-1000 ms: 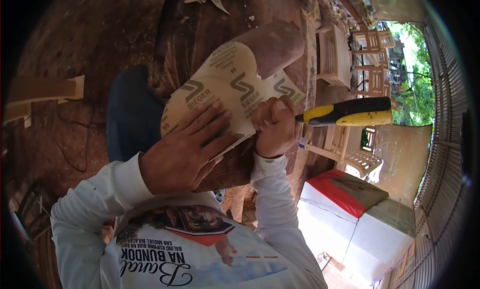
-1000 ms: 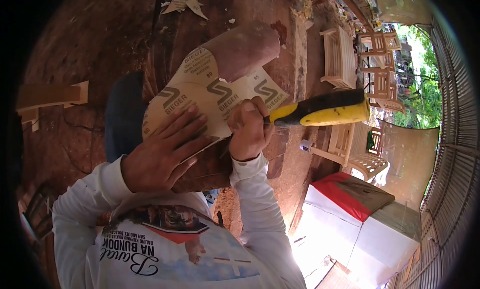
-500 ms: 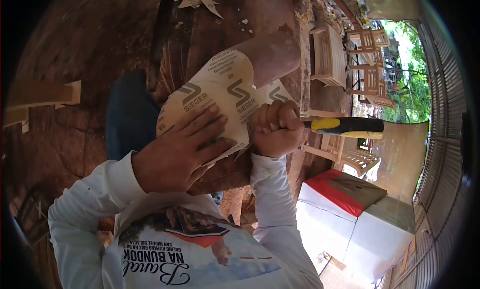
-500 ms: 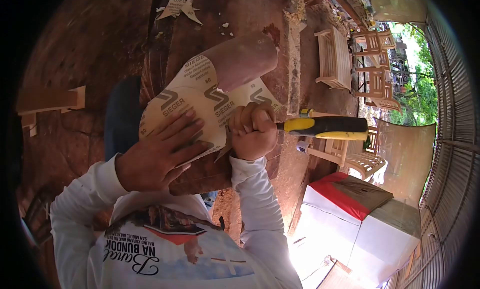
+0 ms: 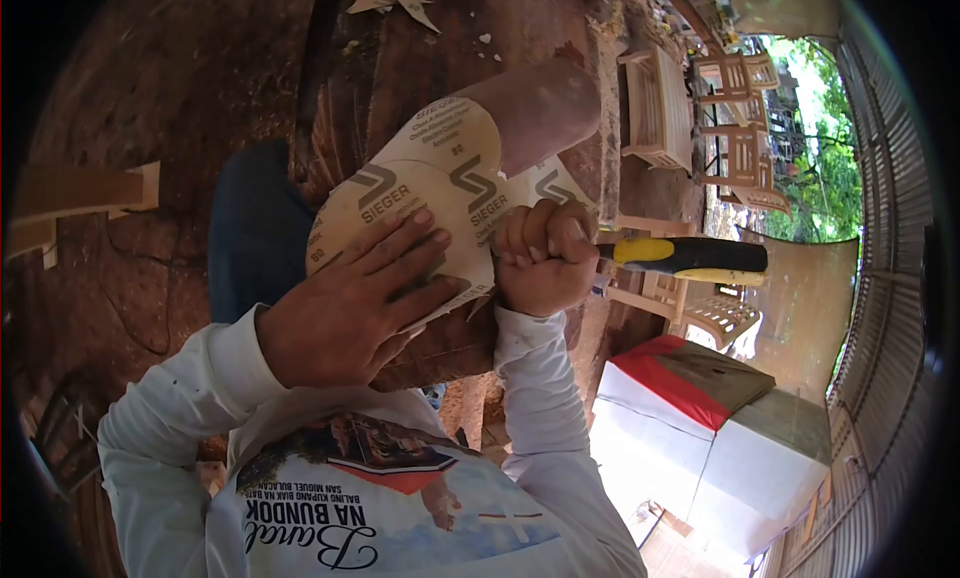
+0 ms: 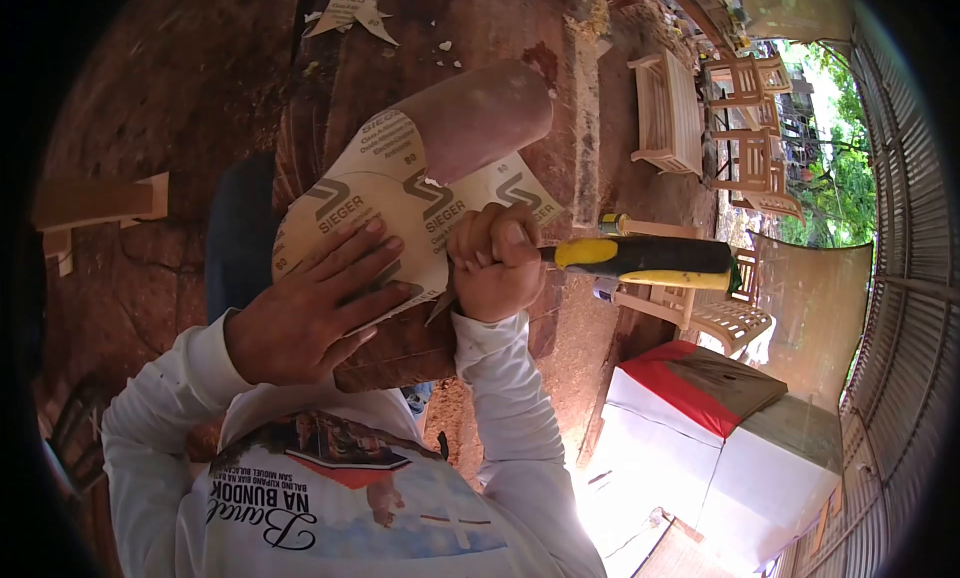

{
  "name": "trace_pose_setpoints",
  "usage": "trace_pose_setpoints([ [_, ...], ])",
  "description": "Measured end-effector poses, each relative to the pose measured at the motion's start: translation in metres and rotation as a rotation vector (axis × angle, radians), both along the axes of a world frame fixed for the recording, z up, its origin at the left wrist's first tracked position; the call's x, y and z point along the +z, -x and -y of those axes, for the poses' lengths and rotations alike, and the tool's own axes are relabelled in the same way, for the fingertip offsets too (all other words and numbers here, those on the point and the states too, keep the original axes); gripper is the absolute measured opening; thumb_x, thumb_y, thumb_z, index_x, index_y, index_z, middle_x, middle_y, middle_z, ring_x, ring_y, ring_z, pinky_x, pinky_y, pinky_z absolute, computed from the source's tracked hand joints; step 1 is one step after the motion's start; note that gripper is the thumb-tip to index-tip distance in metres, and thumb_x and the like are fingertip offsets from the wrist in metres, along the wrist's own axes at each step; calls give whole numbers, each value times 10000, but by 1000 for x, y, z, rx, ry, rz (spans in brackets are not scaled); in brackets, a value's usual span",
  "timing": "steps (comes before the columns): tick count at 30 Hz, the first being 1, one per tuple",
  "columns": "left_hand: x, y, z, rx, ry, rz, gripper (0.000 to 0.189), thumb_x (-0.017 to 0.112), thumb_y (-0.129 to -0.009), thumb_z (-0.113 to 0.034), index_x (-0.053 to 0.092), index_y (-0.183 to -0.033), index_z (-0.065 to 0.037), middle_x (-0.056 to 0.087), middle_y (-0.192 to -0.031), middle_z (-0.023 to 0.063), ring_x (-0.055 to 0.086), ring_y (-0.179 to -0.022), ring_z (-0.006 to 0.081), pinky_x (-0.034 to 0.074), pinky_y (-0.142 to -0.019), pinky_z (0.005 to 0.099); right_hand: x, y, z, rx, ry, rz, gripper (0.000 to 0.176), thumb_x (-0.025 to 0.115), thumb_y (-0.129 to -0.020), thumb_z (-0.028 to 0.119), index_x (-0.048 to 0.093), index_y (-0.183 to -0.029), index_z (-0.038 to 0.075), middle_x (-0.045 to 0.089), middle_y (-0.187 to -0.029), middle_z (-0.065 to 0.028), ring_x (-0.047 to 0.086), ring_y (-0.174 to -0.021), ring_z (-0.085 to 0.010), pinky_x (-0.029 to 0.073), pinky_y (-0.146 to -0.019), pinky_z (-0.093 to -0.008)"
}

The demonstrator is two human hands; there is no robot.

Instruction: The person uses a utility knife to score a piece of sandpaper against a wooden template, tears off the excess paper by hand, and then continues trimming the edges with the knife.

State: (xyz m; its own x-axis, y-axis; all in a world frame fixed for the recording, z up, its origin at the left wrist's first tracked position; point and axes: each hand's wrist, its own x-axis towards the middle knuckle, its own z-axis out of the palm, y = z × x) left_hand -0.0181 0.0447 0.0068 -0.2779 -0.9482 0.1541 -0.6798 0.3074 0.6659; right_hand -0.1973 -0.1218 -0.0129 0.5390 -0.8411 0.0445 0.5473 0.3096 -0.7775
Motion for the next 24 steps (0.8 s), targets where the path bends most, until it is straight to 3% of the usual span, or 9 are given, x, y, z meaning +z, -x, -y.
trace_pose_setpoints([
  [15, -1, -2, 0, 3, -20, -43, 530, 640, -1014, -177, 550, -1525, -74, 402, -1654, 249, 276, -1595, 469, 223, -1310, 586, 1, -3, -5, -32, 26, -75, 208, 559, -984, 133, 447, -812, 99, 406, -663, -32, 365, -560, -145, 315, -529, -310],
  [24, 0, -5, 1, -18, -36, -68, 535, 627, -1023, -170, 537, -1545, -88, 394, -1663, 246, 275, -1595, 469, 229, -1308, 586, 10, -8, -8, -92, -74, -288, 205, 502, -971, 117, 418, -784, 109, 331, -596, -5, 285, -491, -124, 275, -476, -310],
])
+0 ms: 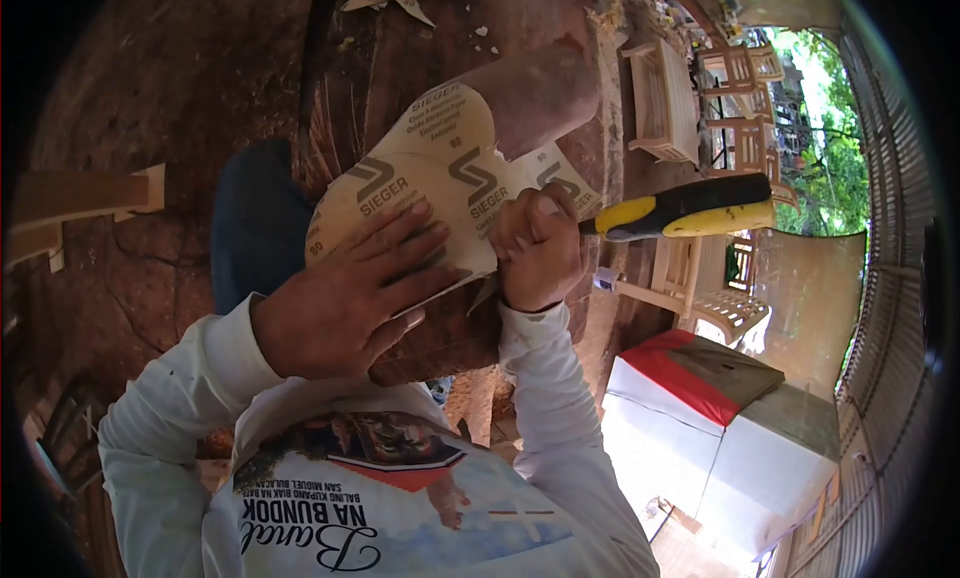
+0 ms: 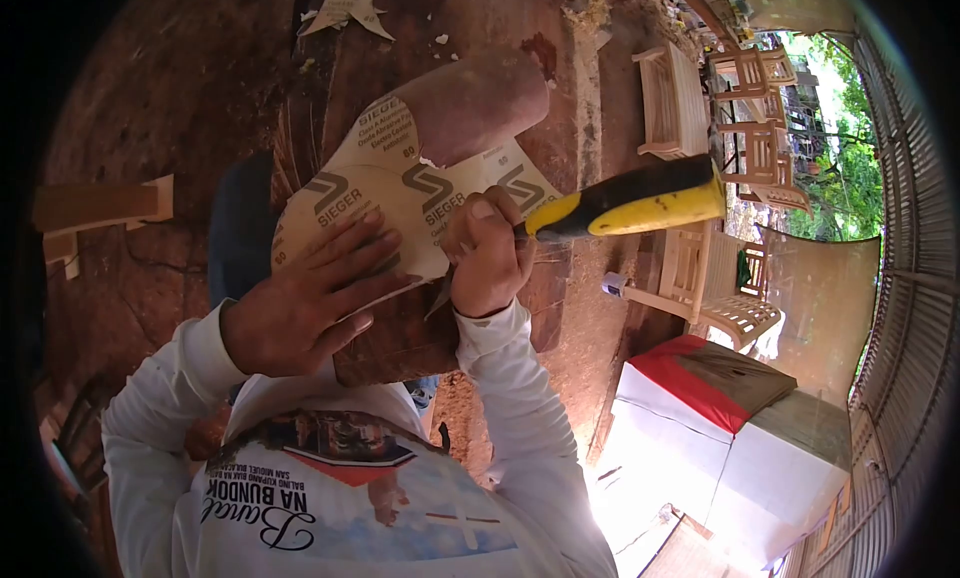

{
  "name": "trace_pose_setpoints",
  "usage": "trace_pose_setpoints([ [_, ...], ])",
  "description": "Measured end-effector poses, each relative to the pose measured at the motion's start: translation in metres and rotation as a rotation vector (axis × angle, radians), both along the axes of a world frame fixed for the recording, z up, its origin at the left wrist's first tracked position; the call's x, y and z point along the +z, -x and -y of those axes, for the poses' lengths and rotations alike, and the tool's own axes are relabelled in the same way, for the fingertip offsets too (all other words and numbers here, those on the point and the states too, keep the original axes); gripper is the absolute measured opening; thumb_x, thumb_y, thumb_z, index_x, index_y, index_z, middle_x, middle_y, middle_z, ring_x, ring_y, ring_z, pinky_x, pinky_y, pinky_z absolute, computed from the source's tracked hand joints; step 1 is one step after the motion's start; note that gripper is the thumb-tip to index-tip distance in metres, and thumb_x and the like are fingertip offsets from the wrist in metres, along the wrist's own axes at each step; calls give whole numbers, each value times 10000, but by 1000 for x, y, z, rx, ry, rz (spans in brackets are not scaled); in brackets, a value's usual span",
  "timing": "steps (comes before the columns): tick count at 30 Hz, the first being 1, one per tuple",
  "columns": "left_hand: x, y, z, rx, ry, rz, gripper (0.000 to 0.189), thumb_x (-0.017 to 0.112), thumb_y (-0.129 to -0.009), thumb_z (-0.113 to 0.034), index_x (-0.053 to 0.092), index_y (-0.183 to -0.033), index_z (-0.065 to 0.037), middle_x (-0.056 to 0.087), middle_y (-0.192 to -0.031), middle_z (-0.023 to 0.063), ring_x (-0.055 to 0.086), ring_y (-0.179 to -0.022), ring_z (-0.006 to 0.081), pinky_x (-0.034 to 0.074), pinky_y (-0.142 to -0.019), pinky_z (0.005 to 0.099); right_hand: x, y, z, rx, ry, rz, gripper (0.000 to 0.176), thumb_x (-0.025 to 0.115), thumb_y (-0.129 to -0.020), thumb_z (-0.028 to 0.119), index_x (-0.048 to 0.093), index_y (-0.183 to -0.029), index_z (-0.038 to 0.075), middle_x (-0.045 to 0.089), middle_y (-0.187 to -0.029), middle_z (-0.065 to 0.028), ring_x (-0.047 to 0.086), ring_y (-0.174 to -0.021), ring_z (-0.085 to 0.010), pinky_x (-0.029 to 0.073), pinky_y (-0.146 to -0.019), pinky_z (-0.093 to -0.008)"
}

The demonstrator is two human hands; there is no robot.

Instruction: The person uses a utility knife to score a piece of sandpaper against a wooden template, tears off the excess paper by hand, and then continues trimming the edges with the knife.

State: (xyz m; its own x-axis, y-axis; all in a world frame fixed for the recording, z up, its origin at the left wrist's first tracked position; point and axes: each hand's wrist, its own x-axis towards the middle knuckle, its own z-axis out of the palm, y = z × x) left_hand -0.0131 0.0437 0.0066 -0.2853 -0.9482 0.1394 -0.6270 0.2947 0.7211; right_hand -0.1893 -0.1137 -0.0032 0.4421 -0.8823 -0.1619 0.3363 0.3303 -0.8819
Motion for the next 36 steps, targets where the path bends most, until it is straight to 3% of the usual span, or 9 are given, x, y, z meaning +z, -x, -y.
trace_pose_setpoints([
  [6, -5, -5, 0, -38, 15, 21, 556, 659, -996, -162, 550, -1539, -114, 396, -1664, 234, 291, -1589, 465, 244, -1307, 578, -2, 14, 17, 59, 8, 344, 301, 512, -973, 174, 350, -722, 136, 317, -607, -3, 279, -507, -133, 272, -478, -319],
  [9, 1, -7, 2, -51, -1, 32, 561, 668, -986, -155, 556, -1534, -117, 400, -1664, 224, 297, -1589, 458, 248, -1307, 578, -3, 12, 16, 61, 72, 240, 302, 536, -960, 198, 359, -724, 135, 336, -620, -6, 294, -516, -138, 285, -488, -321],
  [21, 2, -6, 2, -41, -5, 38, 563, 663, -984, -152, 555, -1536, -119, 397, -1668, 218, 294, -1592, 453, 242, -1308, 583, -12, 9, 16, 129, 58, 271, 309, 593, -950, 253, 399, -748, 122, 356, -621, -13, 314, -517, -136, 311, -505, -319],
  [27, -1, -6, 1, -40, 3, 27, 562, 651, -990, -152, 552, -1542, -120, 396, -1670, 219, 299, -1590, 454, 241, -1309, 584, -14, 7, 12, 101, 53, 297, 252, 597, -947, 200, 436, -773, 116, 387, -628, -17, 341, -521, -139, 318, -510, -313],
  [36, -3, -8, 2, -36, -17, -34, 536, 608, -1027, -168, 544, -1555, -105, 407, -1667, 222, 305, -1588, 446, 238, -1310, 573, -8, 0, -1, 38, 108, 126, 204, 580, -957, 132, 436, -813, 117, 400, -652, -15, 365, -562, -121, 305, -529, -310],
])
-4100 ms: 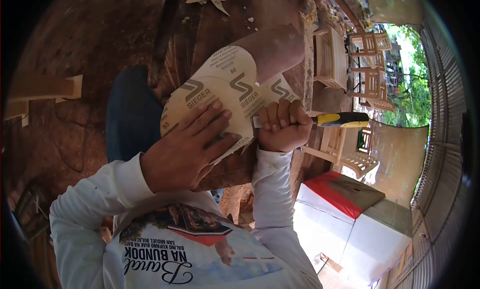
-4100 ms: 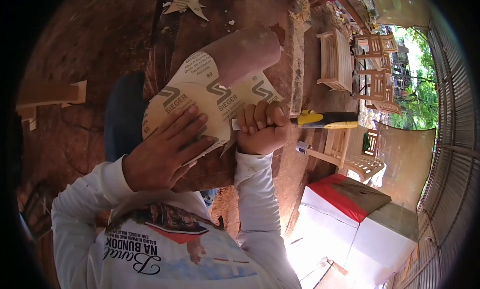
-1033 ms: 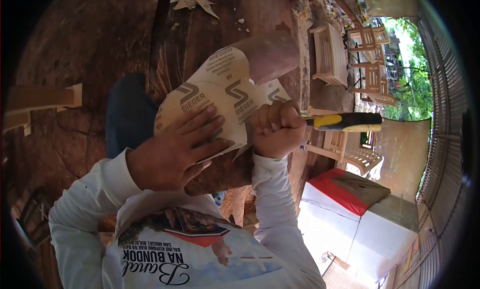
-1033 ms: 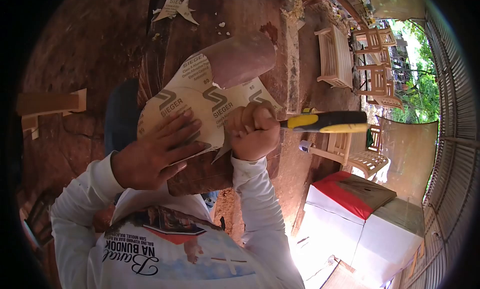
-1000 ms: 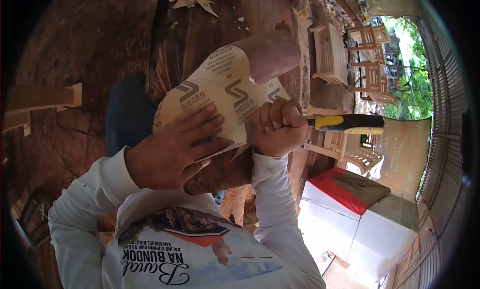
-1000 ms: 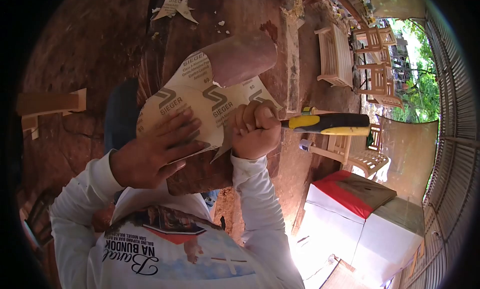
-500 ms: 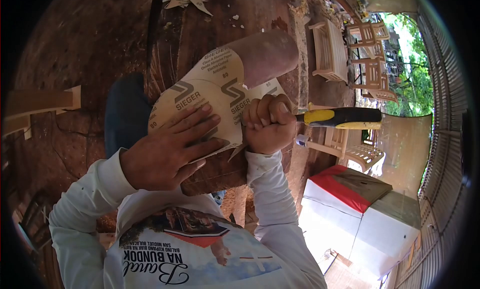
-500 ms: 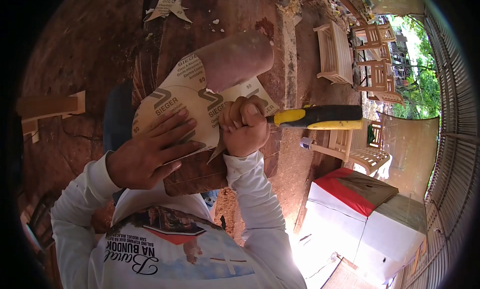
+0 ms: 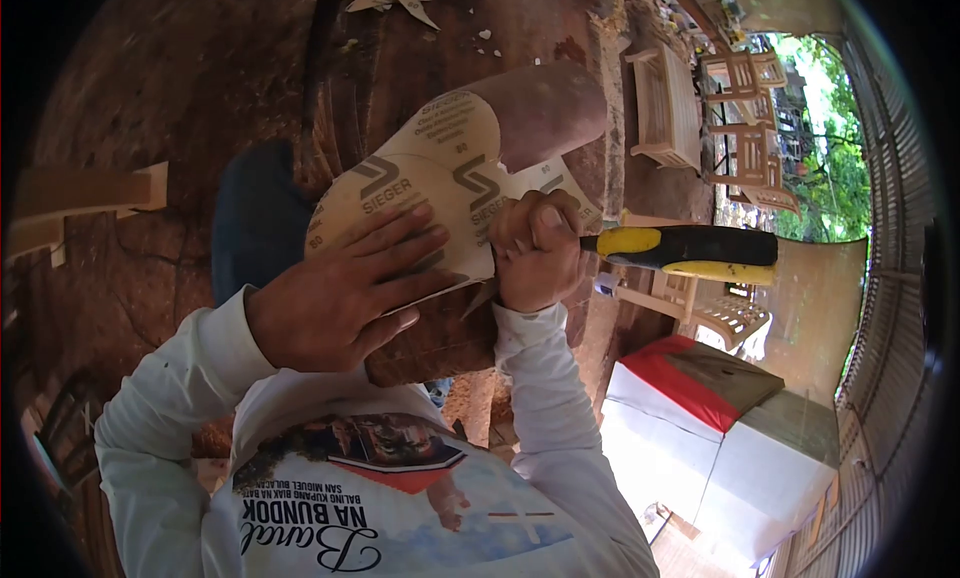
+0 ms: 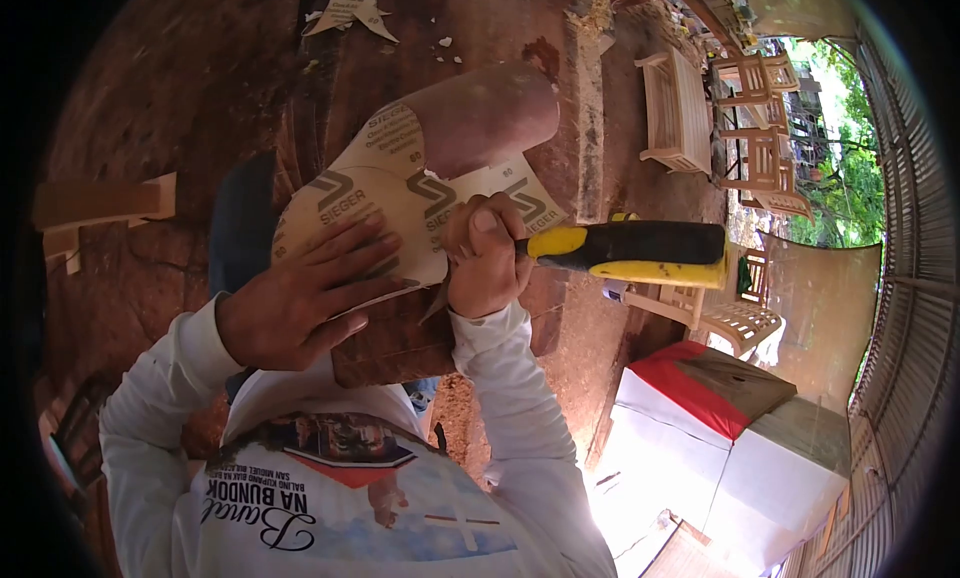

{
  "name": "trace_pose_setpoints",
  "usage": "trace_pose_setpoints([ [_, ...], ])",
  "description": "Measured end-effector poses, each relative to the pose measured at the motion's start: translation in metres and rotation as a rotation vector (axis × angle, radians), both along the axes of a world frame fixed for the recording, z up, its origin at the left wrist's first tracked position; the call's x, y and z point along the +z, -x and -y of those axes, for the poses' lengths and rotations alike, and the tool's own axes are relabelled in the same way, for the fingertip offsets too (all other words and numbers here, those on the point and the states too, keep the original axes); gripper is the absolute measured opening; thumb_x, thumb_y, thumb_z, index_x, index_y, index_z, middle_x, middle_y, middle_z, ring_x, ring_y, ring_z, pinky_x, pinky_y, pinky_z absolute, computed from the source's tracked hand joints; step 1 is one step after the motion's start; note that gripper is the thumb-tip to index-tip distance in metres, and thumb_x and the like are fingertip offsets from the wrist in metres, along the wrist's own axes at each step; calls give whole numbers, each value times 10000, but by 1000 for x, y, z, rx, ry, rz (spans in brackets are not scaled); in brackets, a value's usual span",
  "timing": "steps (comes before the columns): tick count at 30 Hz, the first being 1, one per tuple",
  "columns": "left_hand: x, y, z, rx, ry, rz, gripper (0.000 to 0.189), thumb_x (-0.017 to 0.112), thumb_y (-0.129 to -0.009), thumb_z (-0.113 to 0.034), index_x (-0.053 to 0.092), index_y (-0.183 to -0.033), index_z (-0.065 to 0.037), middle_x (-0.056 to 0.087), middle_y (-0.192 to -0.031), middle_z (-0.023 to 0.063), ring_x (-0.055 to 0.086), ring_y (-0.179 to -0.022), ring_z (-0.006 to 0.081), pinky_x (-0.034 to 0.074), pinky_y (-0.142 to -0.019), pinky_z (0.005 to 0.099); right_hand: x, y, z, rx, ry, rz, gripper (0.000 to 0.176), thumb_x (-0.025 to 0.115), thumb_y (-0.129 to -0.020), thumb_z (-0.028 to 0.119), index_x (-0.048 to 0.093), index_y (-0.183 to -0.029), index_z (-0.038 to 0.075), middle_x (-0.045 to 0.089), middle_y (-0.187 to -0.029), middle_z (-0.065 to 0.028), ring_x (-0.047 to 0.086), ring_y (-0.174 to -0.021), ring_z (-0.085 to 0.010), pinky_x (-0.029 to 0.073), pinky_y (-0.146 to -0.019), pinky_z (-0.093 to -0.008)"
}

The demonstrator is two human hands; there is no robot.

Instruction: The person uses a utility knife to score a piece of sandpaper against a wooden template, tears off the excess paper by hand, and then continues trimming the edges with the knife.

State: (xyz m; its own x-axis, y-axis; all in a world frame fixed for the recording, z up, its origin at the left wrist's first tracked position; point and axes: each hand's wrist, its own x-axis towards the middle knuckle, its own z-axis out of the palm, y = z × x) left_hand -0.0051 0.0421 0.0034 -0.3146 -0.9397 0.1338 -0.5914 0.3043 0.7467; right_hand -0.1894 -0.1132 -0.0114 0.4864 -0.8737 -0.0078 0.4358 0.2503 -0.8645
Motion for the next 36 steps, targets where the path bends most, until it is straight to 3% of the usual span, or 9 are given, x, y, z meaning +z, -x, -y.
trace_pose_setpoints([
  [6, 1, 0, 0, -6, -14, 3, 522, 566, -1059, -188, 528, -1575, -115, 399, -1671, 230, 300, -1588, 450, 223, -1315, 569, -1, 2, -2, -38, -97, 27, 155, 534, -979, 113, 428, -866, 121, 406, -661, -17, 381, -567, -114, 317, -529, -290],
  [12, 0, -2, 0, -13, -17, -18, 526, 575, -1054, -194, 531, -1575, -129, 397, -1673, 228, 289, -1596, 444, 217, -1317, 568, -2, 4, 4, 31, -14, -102, 143, 497, -997, 105, 445, -865, 118, 418, -663, -21, 373, -546, -118, 318, -506, -285],
  [15, -2, -2, 0, -18, 33, 27, 539, 604, -1034, -186, 541, -1567, -142, 404, -1672, 222, 293, -1596, 440, 226, -1316, 564, 1, 8, 10, 49, -117, -16, 201, 517, -993, 141, 431, -813, 121, 392, -651, -16, 344, -532, -131, 305, -502, -292],
  [18, -5, -6, 1, -46, 52, 9, 549, 637, -1008, -173, 559, -1550, -146, 410, -1669, 219, 302, -1593, 438, 235, -1314, 563, 7, 12, 21, 132, -73, 238, 257, 537, -981, 185, 403, -770, 124, 356, -640, -11, 309, -522, -141, 296, -503, -305],
  [21, 0, -14, 7, -102, 60, -10, 552, 651, -992, -157, 573, -1538, -143, 414, -1665, 221, 312, -1589, 439, 239, -1313, 565, 8, 5, 12, 18, -29, 81, 267, 513, -925, 188, 361, -709, 146, 333, -585, -10, 303, -504, -152, 280, -477, -329],
  [24, 1, -16, 9, -116, 52, 13, 547, 648, -987, -150, 582, -1531, -140, 416, -1663, 224, 312, -1588, 439, 239, -1313, 563, 2, 5, 11, 9, -26, 94, 254, 521, -909, 185, 367, -711, 145, 343, -587, -9, 300, -507, -148, 280, -477, -330],
  [36, -3, -15, 8, -101, 23, -19, 549, 653, -961, -127, 599, -1507, -124, 411, -1668, 222, 298, -1593, 447, 225, -1314, 577, -5, 5, 10, 74, 6, 143, 268, 577, -959, 220, 417, -772, 114, 369, -635, -15, 326, -534, -134, 306, -527, -320],
])
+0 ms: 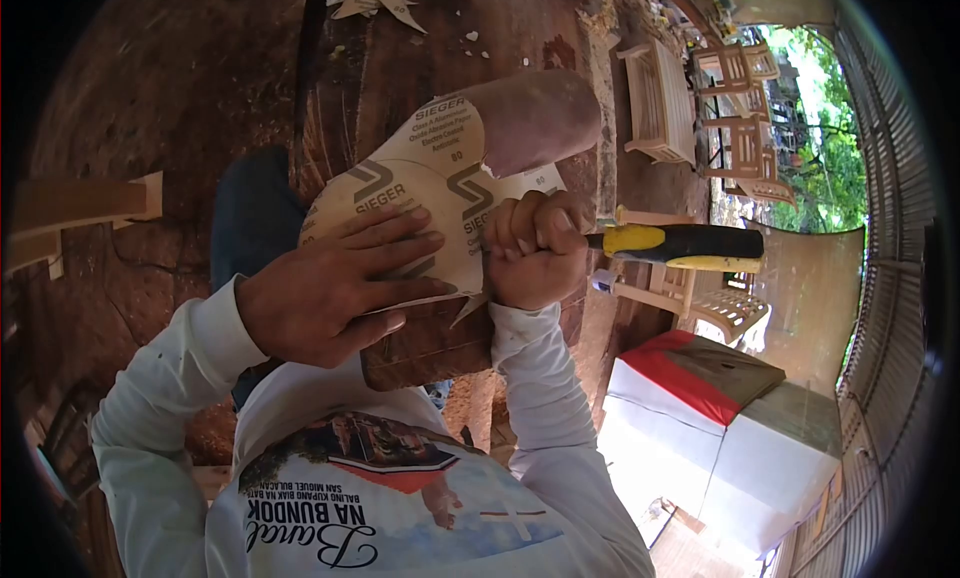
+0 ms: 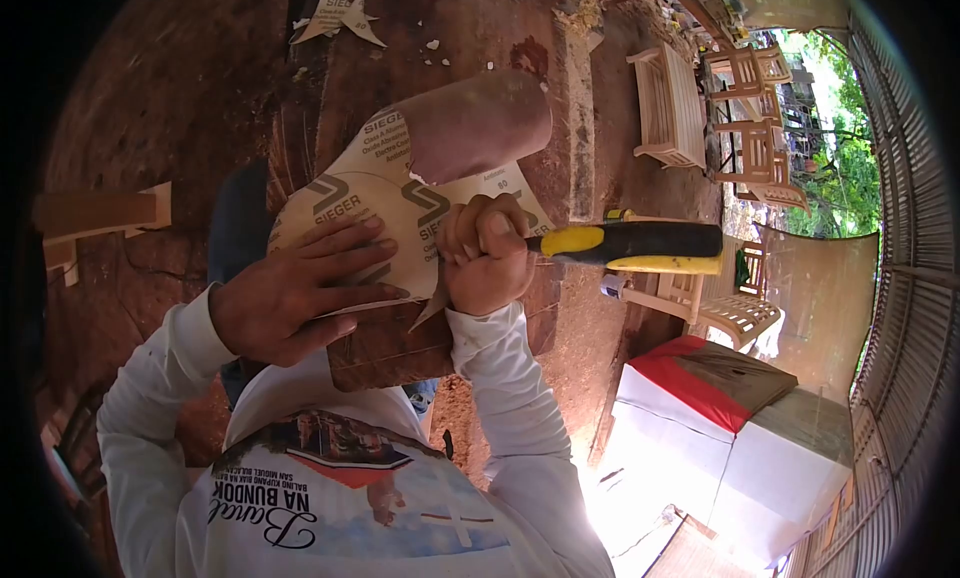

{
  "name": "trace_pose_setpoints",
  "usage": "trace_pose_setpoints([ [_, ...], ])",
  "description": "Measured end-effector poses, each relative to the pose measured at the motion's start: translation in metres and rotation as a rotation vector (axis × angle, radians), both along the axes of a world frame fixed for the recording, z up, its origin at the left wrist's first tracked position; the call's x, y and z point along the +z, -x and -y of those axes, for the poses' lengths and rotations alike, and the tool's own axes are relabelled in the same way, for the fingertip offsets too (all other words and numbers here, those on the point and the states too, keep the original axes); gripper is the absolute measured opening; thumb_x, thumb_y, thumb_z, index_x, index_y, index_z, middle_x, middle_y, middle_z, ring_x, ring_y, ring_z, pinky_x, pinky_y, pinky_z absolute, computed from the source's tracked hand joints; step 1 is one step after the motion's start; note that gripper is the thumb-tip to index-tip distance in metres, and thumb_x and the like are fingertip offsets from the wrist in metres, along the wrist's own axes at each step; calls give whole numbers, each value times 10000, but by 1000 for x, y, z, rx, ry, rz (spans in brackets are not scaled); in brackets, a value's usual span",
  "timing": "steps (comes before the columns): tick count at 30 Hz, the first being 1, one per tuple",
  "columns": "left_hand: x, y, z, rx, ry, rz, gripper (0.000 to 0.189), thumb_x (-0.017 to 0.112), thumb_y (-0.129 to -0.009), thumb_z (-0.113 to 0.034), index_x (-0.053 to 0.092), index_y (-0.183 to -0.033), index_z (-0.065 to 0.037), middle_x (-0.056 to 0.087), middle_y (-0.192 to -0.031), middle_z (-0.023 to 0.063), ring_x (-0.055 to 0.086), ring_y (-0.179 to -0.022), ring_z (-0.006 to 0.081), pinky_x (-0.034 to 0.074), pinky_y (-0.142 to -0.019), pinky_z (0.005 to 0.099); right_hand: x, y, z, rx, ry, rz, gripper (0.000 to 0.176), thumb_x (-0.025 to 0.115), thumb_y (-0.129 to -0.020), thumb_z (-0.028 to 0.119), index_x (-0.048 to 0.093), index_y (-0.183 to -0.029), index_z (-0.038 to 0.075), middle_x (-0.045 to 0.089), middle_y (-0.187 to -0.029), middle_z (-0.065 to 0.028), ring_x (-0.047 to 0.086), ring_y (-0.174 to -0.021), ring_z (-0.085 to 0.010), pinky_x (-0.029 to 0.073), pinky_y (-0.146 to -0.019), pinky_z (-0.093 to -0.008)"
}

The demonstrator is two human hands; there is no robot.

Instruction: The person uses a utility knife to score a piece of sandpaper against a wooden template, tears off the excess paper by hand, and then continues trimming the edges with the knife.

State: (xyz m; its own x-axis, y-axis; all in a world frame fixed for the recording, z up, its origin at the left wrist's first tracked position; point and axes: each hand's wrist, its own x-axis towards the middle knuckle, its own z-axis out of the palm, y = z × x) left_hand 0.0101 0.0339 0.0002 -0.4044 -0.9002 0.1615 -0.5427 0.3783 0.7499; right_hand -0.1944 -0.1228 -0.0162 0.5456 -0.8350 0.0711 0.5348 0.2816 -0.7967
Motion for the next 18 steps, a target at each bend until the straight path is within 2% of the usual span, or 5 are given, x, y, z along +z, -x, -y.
trace_pose_setpoints([
  [9, 3, 0, 1, -7, -1, 4, 553, 638, -969, -135, 592, -1519, -129, 408, -1672, 220, 302, -1593, 444, 229, -1313, 577, 0, -2, -6, -65, 28, -33, 255, 572, -962, 180, 423, -770, 103, 374, -623, -17, 327, -531, -139, 330, -530, -325],
  [18, 4, -1, 2, -6, -1, -3, 558, 636, -968, -132, 593, -1523, -143, 423, -1663, 222, 327, -1578, 452, 241, -1307, 578, 0, -1, -3, -50, -54, 43, 258, 573, -963, 181, 424, -768, 103, 373, -618, -21, 326, -528, -138, 321, -523, -320],
])
